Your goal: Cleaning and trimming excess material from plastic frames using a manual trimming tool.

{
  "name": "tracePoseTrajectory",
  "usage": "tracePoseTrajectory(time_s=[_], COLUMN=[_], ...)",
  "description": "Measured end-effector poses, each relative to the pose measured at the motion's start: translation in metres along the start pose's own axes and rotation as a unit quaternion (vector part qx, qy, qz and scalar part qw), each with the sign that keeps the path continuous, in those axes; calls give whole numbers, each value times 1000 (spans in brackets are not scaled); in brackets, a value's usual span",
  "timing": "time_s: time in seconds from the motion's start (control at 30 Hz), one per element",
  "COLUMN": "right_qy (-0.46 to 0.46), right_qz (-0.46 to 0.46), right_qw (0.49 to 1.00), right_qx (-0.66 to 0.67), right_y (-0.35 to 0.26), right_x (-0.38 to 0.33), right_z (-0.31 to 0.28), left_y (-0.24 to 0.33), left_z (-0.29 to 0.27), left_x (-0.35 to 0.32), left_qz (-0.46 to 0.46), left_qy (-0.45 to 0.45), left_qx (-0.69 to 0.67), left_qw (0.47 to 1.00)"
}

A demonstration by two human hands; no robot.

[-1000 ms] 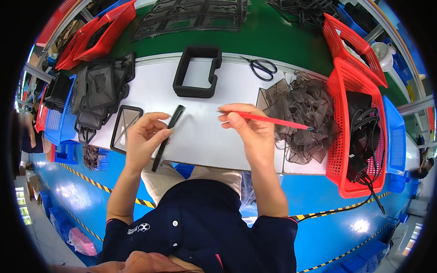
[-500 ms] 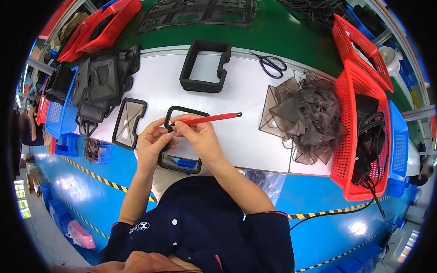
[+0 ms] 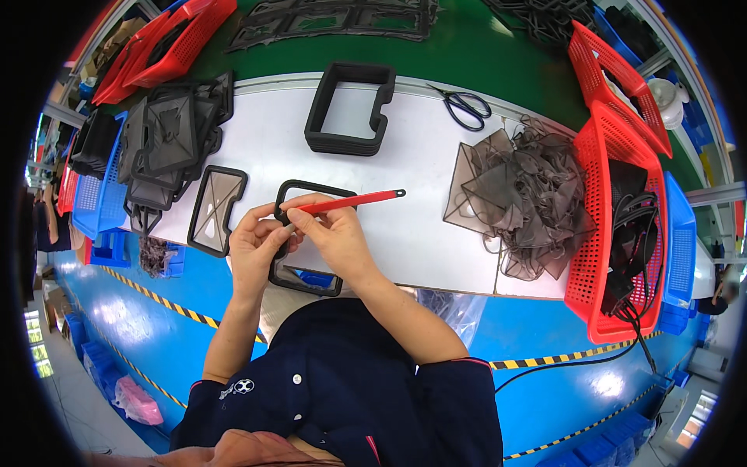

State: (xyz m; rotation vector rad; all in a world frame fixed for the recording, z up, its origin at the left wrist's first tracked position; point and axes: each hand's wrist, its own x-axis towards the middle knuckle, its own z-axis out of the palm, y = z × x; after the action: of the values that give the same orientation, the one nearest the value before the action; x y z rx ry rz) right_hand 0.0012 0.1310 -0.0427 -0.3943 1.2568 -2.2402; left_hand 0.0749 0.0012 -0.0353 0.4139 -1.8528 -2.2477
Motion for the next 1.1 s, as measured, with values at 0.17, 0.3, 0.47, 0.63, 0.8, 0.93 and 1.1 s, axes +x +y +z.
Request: tracePoseTrajectory(time_s=[0.17, 0.3, 0.47, 0.63, 0.8, 0.93, 1.1], right_qy=[14, 39, 50, 82, 148, 221, 370], right_qz=[-30, -195, -231, -283, -301, -303, -263], right_qw=[996, 932, 895, 865, 810, 739, 660], right_qx=[-83, -303, -378, -407, -482, -560, -599], right_y=[-13, -9, -18, -17, -36, -67, -121], right_x=[-8, -11, -14, -11, -11, -24, -57], right_z=[13, 16, 20, 11, -20, -68, -133], left_y=[-1, -4, -4, -2, -5, -6, 1], left_z=[3, 12, 25, 29, 13, -21, -59], left_x=[-2, -4, -9, -10, -6, 5, 13], left_qz=[17, 46, 57, 47, -21, 34, 22], left_qy=[-5, 11, 30, 29, 98, 153, 226], left_qx=[3, -26, -75, -116, -140, -128, -44], left_qw=[1000, 999, 995, 992, 985, 979, 973])
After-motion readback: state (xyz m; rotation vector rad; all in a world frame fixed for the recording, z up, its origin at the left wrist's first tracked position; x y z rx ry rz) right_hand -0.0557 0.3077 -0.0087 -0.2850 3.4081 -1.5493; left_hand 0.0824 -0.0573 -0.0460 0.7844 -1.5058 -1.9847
